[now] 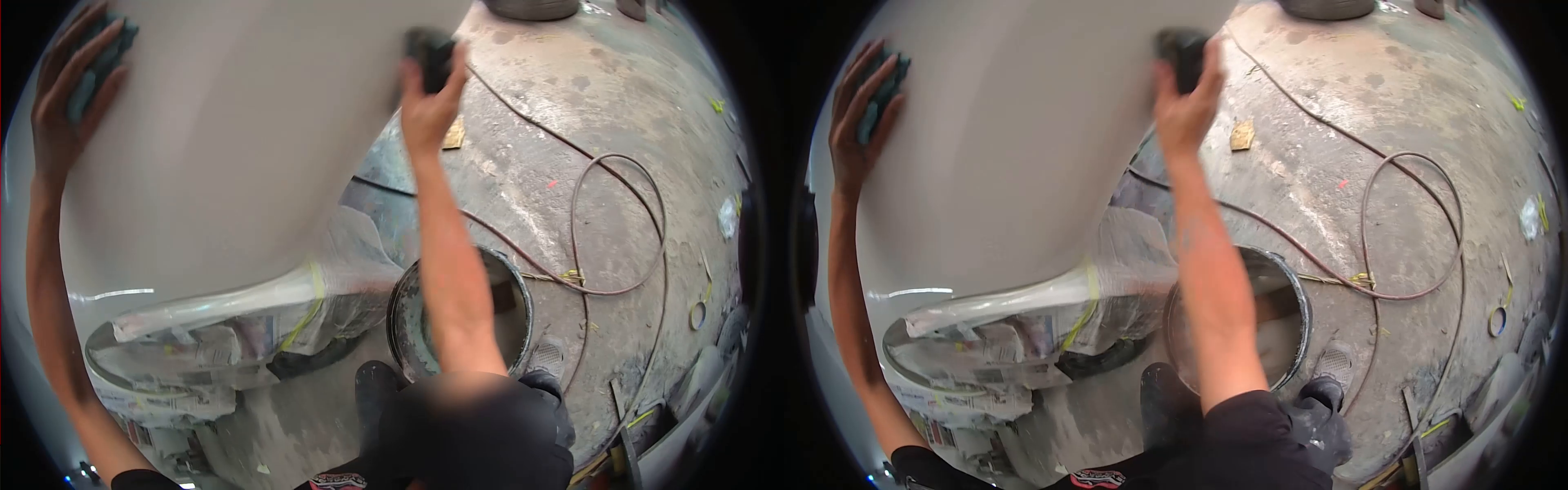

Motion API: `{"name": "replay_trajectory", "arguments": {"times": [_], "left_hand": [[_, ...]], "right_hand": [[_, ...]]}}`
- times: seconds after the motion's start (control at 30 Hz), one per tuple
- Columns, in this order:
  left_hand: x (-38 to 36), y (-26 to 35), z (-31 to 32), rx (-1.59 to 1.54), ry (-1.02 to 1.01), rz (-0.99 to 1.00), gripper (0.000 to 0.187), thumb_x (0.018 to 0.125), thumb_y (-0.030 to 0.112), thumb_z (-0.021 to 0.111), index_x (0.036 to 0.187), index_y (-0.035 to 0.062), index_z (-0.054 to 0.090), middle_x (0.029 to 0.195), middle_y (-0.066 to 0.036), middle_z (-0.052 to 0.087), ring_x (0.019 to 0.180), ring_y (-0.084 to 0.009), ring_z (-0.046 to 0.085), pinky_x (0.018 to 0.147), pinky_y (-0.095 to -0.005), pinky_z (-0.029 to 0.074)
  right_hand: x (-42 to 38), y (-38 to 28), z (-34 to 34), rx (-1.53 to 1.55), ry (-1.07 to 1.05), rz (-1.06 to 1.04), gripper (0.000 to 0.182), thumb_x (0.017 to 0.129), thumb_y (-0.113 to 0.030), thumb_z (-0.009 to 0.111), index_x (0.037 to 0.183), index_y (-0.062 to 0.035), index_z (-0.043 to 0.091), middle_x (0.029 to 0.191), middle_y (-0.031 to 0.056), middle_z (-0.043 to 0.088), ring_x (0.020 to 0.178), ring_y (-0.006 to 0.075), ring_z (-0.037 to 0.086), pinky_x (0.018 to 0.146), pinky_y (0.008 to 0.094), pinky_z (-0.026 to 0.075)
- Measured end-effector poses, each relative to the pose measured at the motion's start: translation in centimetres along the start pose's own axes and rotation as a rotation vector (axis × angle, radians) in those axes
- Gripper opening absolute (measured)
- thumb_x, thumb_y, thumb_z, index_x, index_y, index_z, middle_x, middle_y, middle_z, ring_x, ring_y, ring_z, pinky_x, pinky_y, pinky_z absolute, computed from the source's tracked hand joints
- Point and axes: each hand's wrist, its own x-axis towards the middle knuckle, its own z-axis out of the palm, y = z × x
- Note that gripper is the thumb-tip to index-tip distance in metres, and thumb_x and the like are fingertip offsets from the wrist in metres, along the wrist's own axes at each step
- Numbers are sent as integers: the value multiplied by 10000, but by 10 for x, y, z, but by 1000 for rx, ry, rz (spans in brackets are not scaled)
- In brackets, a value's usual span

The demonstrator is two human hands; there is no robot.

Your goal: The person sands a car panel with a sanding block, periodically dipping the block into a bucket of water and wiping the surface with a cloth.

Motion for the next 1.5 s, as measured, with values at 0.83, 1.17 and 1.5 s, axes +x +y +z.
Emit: {"name": "replay_trajectory", "arguments": {"times": [0.83,1.17,1.5], "left_hand": [[5,11,12,-120,159,-45,397,853,364,797,1197,184,713,1275,-69,646,1284,-276,554,1126,-527,405],[-1,-3,1,35,-7,51,506,903,146,763,1389,186,631,1510,-67,540,1435,-272,464,1208,-451,398],[-5,-6,0,43,-47,34,521,890,129,773,1386,207,633,1501,-53,546,1403,-268,501,1176,-434,443]], "right_hand": [[-115,-29,0,-149,-66,-127,765,947,-220,738,1552,-46,304,1324,253,559,1141,428,577,947,516,475],[-192,-53,-17,-136,-203,-274,791,857,-215,826,1512,-63,411,1329,220,579,1169,396,612,984,475,506],[-51,-35,8,-18,46,35,752,916,-207,774,1525,12,391,1298,244,581,1162,390,575,994,445,480]]}}
